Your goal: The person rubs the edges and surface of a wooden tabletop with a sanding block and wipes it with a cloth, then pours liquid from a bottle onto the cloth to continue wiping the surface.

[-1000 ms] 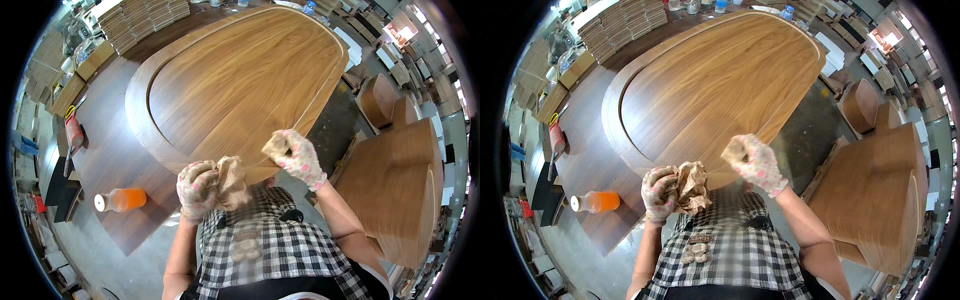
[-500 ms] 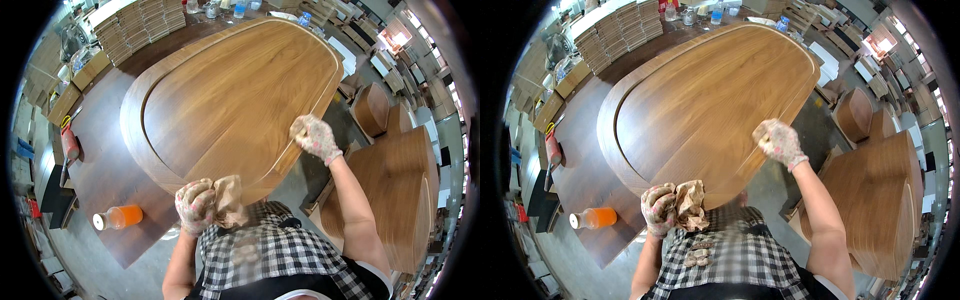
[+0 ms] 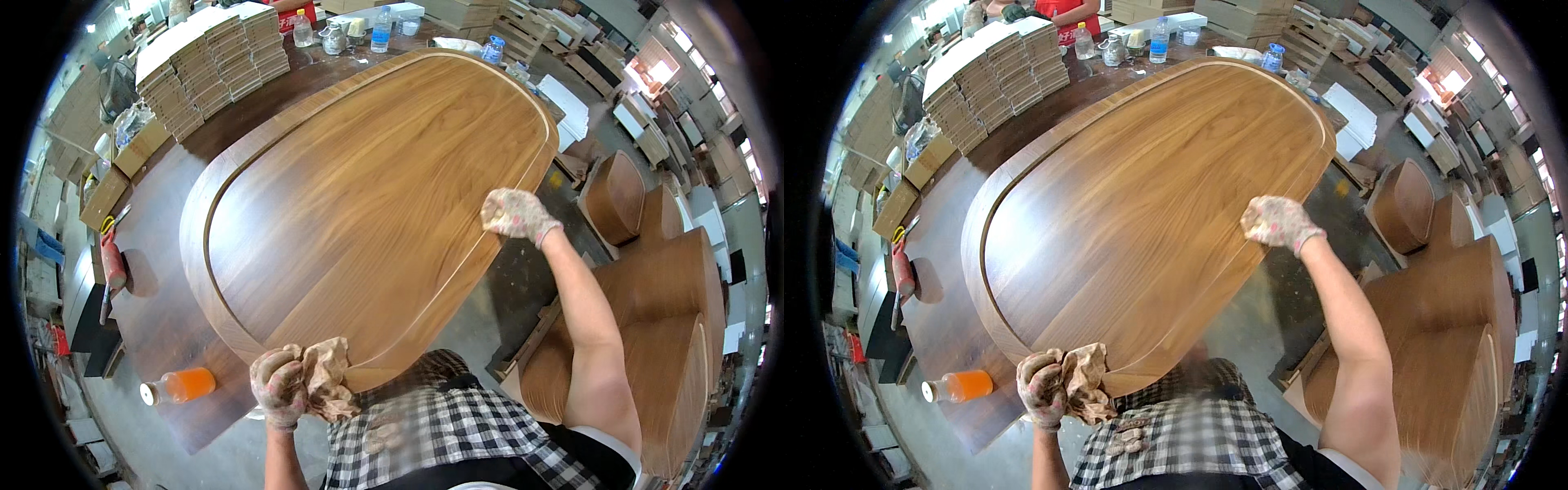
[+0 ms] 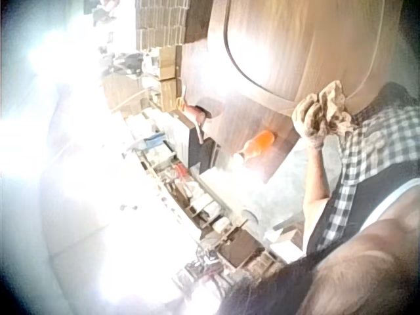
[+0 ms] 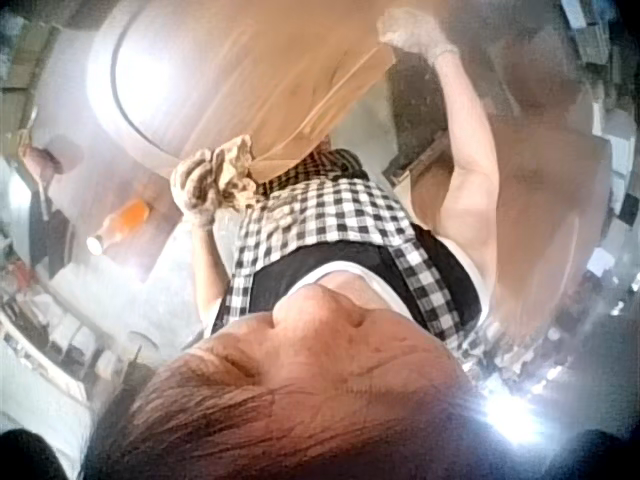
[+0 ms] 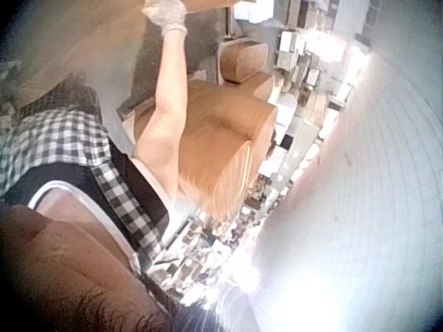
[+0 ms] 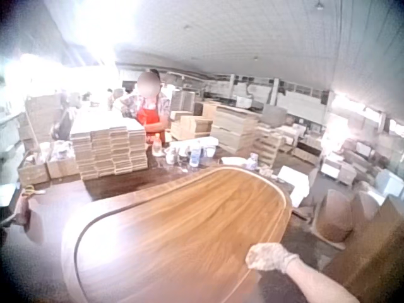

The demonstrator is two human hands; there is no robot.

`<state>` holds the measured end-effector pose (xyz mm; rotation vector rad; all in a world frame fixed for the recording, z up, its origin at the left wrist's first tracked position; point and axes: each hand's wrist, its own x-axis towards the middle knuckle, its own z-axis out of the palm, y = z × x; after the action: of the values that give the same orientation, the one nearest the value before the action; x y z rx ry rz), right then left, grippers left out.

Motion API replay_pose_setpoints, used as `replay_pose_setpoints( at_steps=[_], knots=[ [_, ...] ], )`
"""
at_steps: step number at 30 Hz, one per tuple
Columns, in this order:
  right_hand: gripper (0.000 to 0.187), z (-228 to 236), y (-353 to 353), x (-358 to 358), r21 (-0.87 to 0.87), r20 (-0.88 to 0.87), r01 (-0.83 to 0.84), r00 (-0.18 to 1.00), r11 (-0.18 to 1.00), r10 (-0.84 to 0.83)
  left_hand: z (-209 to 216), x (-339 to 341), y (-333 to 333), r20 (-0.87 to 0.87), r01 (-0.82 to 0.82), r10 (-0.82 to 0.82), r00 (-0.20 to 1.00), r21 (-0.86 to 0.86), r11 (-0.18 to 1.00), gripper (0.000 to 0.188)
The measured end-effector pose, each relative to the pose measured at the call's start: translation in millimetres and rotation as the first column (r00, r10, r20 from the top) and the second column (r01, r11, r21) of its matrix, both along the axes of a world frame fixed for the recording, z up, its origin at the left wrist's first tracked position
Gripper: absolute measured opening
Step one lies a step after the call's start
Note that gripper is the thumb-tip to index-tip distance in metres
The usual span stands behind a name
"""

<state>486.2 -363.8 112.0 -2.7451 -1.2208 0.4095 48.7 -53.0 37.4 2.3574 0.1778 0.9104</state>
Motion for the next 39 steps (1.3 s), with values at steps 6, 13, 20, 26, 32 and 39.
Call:
replay_pose_setpoints(
  at_steps=[6,13,20,26,32,39],
  knots=[
    [0.020,-3,-17,118,-0.198,0.341,0.215,0.930,0.956,-0.139,36,10,-15,-0.232,-0.118,0.094,0.968,-0.095,0.988,0.032],
    [0.032,-17,-44,168,0.605,0.295,0.161,0.864,0.780,-0.407,74,98,-58,-0.195,0.084,-0.116,0.974,-0.166,0.983,0.027],
    [0.055,-37,-97,26,0.864,-0.270,0.311,0.950,0.397,-0.156,66,212,-157,-0.514,0.596,-0.496,0.700,0.039,0.802,0.073],
    [0.054,-117,-198,-68,0.672,-0.633,0.725,0.668,0.150,-0.392,52,323,-195,-0.478,0.644,-0.510,0.715,0.164,0.748,0.055],
    [0.045,-136,-207,-116,0.575,-0.803,0.818,0.559,-0.021,-0.204,-5,489,-239,-0.402,0.525,-0.444,0.801,0.117,0.843,0.073],
    [0.044,-159,-222,-138,0.522,-0.837,0.848,0.487,-0.096,-0.249,-5,495,-256,-0.426,0.445,-0.387,0.818,0.042,0.894,0.076]
  ],
)
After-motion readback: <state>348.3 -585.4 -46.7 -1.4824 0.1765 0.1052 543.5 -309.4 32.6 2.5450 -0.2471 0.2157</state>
